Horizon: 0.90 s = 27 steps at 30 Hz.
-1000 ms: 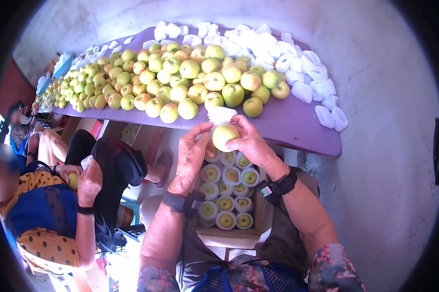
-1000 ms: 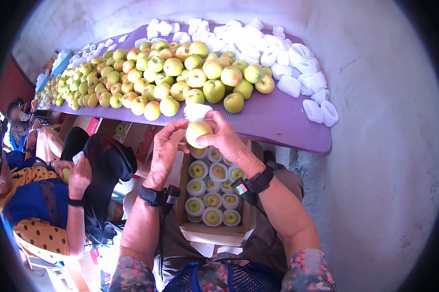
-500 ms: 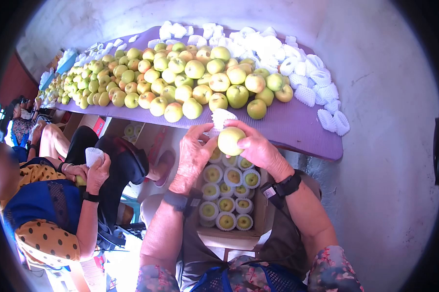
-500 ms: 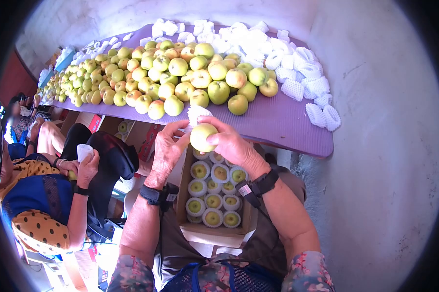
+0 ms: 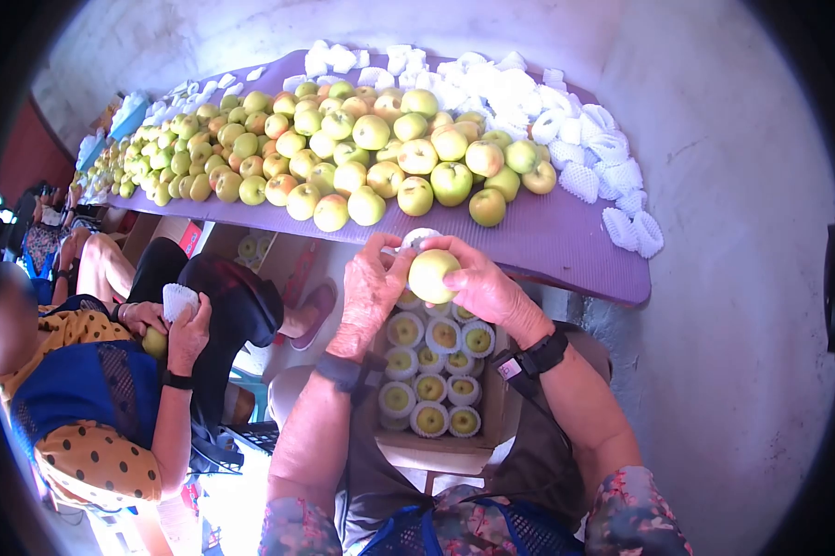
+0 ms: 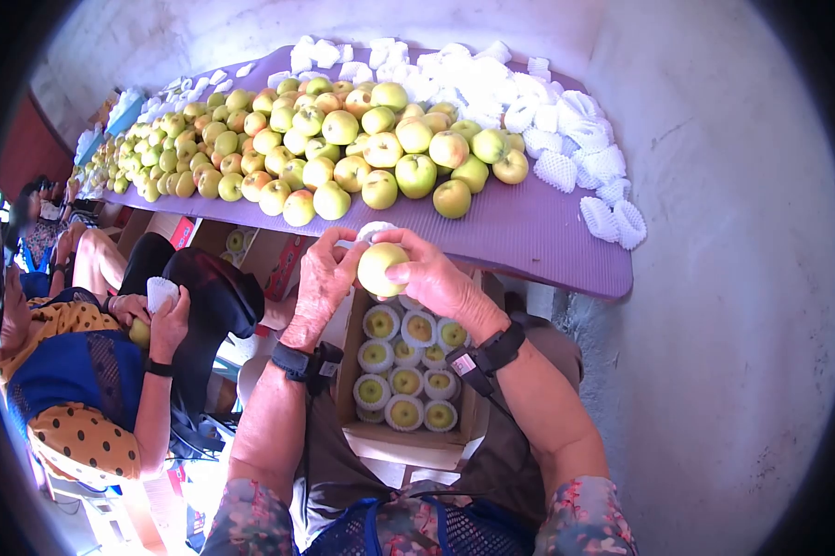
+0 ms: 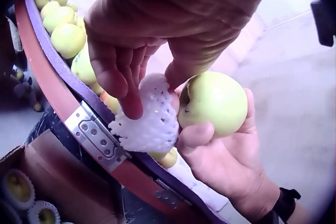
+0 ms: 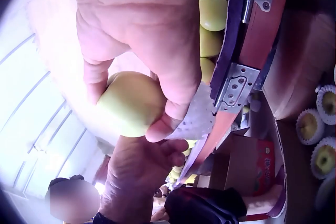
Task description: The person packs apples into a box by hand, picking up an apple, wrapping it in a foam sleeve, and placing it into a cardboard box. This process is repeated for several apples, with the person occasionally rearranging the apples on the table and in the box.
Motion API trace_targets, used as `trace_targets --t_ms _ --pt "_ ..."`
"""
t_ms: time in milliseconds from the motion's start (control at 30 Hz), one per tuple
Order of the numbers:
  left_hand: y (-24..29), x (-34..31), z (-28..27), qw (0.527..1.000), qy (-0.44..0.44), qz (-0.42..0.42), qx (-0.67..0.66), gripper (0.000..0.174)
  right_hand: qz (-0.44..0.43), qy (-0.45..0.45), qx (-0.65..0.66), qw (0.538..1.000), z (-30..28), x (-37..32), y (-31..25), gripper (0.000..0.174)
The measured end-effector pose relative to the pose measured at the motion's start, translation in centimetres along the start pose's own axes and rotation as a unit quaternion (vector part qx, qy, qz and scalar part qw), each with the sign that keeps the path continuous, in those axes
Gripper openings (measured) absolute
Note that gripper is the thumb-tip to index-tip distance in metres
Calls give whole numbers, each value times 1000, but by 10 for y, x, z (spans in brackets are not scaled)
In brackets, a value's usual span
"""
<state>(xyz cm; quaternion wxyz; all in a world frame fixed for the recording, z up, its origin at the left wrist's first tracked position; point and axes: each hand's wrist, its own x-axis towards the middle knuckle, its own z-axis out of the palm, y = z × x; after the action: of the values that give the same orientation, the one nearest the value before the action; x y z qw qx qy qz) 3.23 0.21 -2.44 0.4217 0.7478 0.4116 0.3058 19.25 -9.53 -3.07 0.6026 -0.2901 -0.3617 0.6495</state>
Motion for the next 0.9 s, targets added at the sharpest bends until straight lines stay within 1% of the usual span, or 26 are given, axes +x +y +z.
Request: trace_targets --t_ms 67,133,167,267,300,400,433,533,633,700,800,900 --pt "-3 1 0 998 26 20 63 26 27 26 -40 999 -3 -3 3 60" --pt "-8 4 -2 992 59 23 106 22 -6 10 -77 997 -3 -8 -3 62" --pt "-10 3 -3 983 105 82 124 18 -21 1 -96 995 -2 -10 -7 64" --pt "-16 7 -7 963 154 144 170 19 -73 48 -87 992 4 -19 -19 65" --pt "-16 7 -6 971 138 122 155 18 -86 62 -54 993 3 -19 -21 64" --pt "-12 4 0 980 96 110 138 17 -140 104 -88 981 -2 -17 -19 67" --pt "-9 1 2 979 91 110 142 17 -140 119 -78 980 -1 -17 -19 68" --pt "-1 -2 9 979 78 113 150 17 -155 132 -111 973 -2 -16 -17 67" --pt "1 -4 16 980 68 117 145 17 -125 139 -158 970 3 -18 -21 71" --pt "1 -6 19 980 65 122 142 17 -129 142 -233 953 4 -19 -22 71" --pt "4 -7 17 990 60 99 78 15 -123 135 -309 933 -6 -17 -20 73" --pt "4 -6 18 992 57 97 55 12 -80 106 -298 945 -5 -19 -19 73"
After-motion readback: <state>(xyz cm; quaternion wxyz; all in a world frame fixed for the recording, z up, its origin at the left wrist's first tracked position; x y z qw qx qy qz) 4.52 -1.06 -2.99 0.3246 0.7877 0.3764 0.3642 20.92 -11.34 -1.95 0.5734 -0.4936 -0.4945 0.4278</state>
